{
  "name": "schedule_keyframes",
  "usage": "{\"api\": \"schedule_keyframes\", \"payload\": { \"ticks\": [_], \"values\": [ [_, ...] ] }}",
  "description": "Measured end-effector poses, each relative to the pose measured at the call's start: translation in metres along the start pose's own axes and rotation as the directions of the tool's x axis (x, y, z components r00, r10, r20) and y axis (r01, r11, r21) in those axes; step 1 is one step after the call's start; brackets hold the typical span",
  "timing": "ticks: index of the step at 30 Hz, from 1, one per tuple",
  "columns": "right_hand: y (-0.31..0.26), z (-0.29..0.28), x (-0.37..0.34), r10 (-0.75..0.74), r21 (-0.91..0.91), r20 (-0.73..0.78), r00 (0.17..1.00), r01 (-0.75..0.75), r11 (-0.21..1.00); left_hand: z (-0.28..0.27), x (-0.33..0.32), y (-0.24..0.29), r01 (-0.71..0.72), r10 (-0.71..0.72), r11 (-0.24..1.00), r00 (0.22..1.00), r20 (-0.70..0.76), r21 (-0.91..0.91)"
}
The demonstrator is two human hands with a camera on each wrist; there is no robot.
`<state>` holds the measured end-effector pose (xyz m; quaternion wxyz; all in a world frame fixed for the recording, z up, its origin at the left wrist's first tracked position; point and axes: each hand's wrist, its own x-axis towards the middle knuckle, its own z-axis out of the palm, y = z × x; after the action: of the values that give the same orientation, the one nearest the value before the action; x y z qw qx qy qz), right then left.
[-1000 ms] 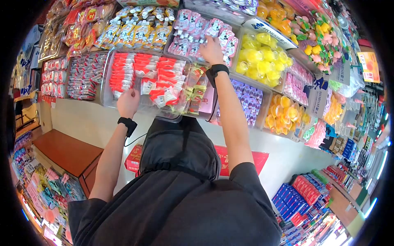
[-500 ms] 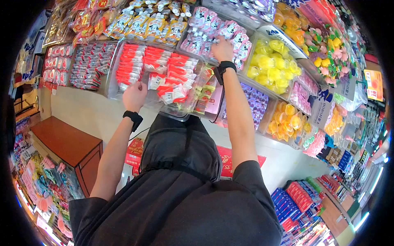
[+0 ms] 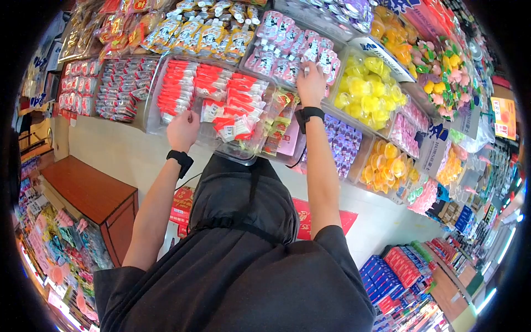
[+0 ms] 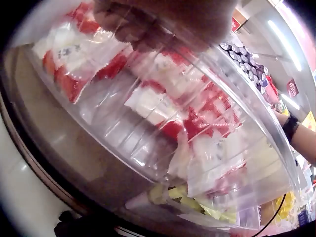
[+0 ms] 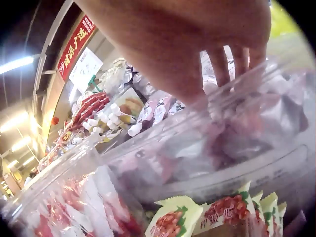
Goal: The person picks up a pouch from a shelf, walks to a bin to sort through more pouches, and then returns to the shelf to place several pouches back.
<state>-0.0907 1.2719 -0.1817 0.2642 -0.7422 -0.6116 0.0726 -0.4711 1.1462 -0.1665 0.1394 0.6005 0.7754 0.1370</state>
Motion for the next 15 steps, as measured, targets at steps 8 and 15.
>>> {"api": "schedule_keyframes", "payload": {
  "ticks": [8,15],
  "values": [
    [-0.003,-0.008,-0.004,0.016,0.039,-0.074,0.997,-0.013,0.999,-0.003,-0.002,0.0,0.015,-0.015,1.0,0.999,0.038,-0.007],
    [0.006,-0.002,-0.008,-0.108,-0.193,-0.101,0.989,0.087,0.977,-0.002,-0.004,-0.002,0.003,-0.003,1.0,0.999,0.046,-0.005]
  ]
}}
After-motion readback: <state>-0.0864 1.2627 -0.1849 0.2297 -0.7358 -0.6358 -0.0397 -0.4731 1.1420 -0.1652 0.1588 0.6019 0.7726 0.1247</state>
